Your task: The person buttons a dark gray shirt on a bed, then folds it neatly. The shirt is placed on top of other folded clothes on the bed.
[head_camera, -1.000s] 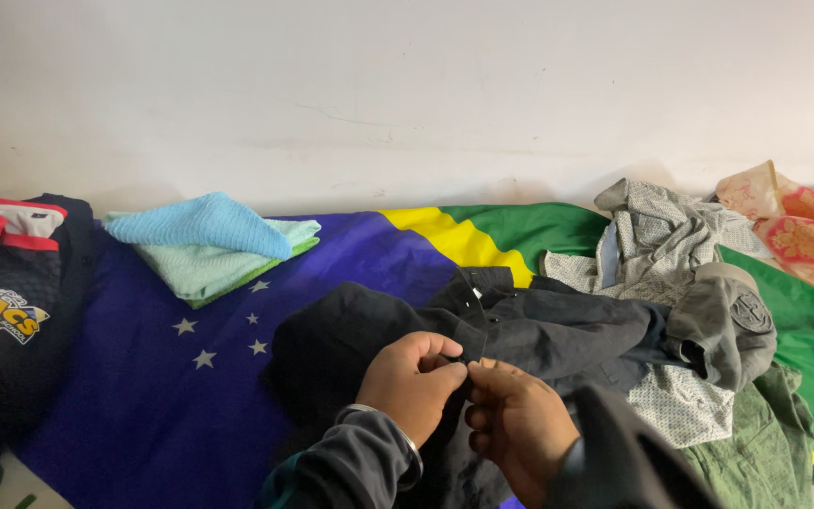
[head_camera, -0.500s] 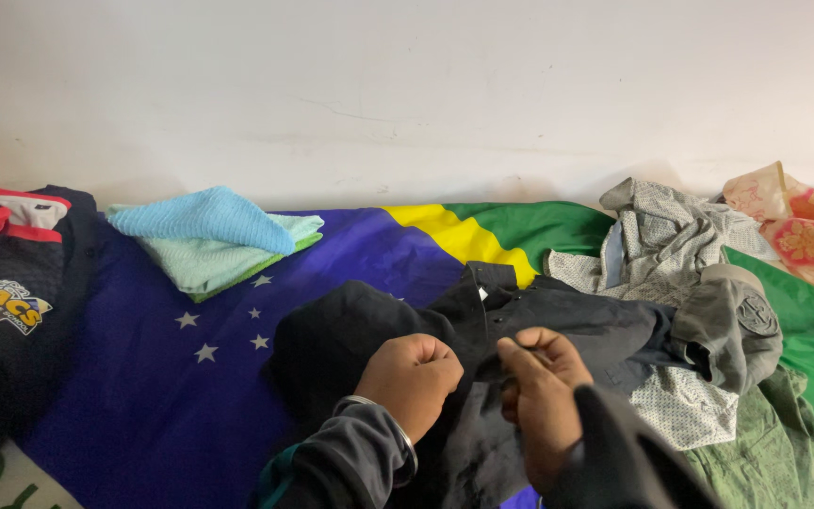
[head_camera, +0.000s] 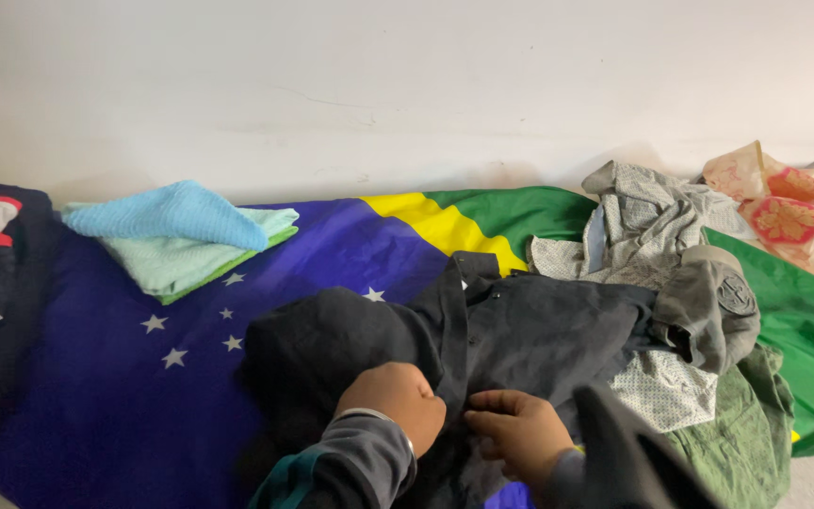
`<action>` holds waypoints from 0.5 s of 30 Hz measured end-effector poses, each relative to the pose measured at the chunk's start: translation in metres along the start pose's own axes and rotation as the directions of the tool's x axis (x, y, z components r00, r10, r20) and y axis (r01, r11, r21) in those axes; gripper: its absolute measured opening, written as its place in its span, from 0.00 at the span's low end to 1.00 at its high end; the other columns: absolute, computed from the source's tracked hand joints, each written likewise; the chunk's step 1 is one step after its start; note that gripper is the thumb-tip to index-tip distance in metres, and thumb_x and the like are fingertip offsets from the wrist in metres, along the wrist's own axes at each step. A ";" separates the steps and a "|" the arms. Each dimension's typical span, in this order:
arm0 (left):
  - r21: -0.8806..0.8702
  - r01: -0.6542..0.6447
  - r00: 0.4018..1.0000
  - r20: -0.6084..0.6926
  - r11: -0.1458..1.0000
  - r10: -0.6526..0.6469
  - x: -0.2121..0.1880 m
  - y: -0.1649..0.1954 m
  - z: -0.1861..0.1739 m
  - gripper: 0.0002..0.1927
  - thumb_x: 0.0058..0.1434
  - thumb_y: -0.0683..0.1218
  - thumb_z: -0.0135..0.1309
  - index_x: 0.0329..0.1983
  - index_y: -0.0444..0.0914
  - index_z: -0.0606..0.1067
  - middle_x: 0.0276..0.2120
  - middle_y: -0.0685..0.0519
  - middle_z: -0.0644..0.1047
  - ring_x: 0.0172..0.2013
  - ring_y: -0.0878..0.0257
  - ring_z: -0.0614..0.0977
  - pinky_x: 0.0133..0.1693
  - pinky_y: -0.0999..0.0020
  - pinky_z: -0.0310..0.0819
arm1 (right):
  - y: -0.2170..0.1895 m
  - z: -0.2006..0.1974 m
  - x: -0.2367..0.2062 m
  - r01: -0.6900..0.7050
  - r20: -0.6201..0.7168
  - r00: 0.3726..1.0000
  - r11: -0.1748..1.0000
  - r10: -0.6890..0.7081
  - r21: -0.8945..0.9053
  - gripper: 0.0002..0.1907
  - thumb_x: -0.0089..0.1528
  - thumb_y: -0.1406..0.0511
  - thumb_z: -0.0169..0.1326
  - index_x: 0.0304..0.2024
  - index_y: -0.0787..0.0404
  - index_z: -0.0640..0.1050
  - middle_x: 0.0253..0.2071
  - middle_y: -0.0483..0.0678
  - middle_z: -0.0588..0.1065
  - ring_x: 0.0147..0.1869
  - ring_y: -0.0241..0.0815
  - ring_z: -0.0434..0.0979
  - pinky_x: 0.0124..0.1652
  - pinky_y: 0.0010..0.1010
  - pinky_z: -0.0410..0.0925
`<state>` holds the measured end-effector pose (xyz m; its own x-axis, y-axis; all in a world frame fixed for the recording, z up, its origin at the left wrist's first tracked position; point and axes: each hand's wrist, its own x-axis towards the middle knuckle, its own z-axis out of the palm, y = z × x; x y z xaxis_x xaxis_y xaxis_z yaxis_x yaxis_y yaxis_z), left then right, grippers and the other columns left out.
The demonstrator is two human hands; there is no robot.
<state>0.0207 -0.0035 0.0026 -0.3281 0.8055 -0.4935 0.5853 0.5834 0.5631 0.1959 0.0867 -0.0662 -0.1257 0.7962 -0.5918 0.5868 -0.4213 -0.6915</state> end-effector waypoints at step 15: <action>0.258 0.087 0.996 -0.021 0.962 -0.084 0.028 0.030 0.001 0.17 0.61 0.53 0.61 0.49 0.40 0.79 0.49 0.47 0.81 0.52 0.54 0.83 0.52 0.60 0.79 | -0.019 -0.008 -0.008 0.119 0.067 0.992 0.976 -0.108 -0.182 0.15 0.61 0.60 0.60 0.46 0.60 0.86 0.23 0.49 0.79 0.22 0.35 0.75 0.24 0.27 0.66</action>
<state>0.0300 0.0362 0.0047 -0.3915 0.7556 -0.5252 0.7258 0.6044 0.3284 0.1922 0.0920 -0.0444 -0.2420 0.8061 -0.5400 0.7035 -0.2375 -0.6699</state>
